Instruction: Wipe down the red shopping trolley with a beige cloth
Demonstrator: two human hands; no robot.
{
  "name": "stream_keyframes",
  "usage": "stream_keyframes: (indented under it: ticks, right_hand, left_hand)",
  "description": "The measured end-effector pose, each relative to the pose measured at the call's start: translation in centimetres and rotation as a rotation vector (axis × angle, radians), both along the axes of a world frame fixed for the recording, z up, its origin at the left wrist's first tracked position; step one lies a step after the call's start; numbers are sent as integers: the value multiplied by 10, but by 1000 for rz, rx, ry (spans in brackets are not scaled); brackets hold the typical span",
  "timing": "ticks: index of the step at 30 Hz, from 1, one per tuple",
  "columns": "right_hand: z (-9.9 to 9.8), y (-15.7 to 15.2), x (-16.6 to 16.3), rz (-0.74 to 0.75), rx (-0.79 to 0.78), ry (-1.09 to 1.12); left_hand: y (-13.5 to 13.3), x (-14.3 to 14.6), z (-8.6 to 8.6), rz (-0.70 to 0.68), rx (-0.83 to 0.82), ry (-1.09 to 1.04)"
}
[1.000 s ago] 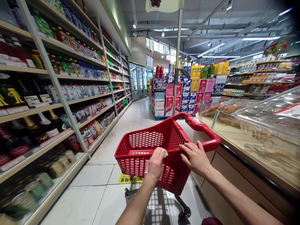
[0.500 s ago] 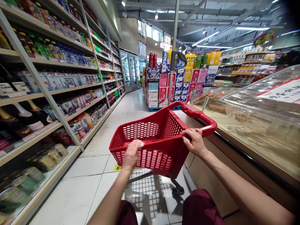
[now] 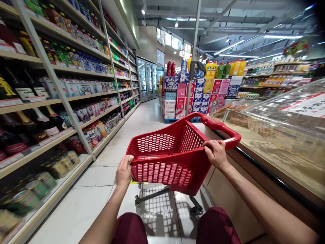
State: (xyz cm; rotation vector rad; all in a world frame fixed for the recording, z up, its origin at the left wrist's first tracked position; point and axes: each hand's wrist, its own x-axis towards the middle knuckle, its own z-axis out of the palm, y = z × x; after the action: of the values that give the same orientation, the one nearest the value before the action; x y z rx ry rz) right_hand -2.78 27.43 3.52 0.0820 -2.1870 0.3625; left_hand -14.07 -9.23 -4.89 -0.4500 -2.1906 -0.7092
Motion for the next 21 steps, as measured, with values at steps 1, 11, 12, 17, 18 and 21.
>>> stream_keyframes:
  ticks: [1, 11, 12, 17, 18, 21]
  right_hand:
    - [-1, 1, 0, -2, -3, 2]
    - [2, -2, 2, 24, -44, -14]
    - [2, -2, 2, 18, -43, -12]
    - [3, 4, 6, 83, -29, -36]
    - [3, 4, 7, 83, -32, -37]
    - [4, 1, 7, 22, -33, -12]
  left_hand:
    - [2, 1, -1, -3, -3, 0]
    - [10, -3, 5, -31, 39, -47]
    - [15, -2, 6, -100, 6, -45]
    - [39, 1, 14, -357, -92, -77]
    - [37, 0, 16, -271, -32, -98]
    - [36, 1, 17, -81, 91, -139]
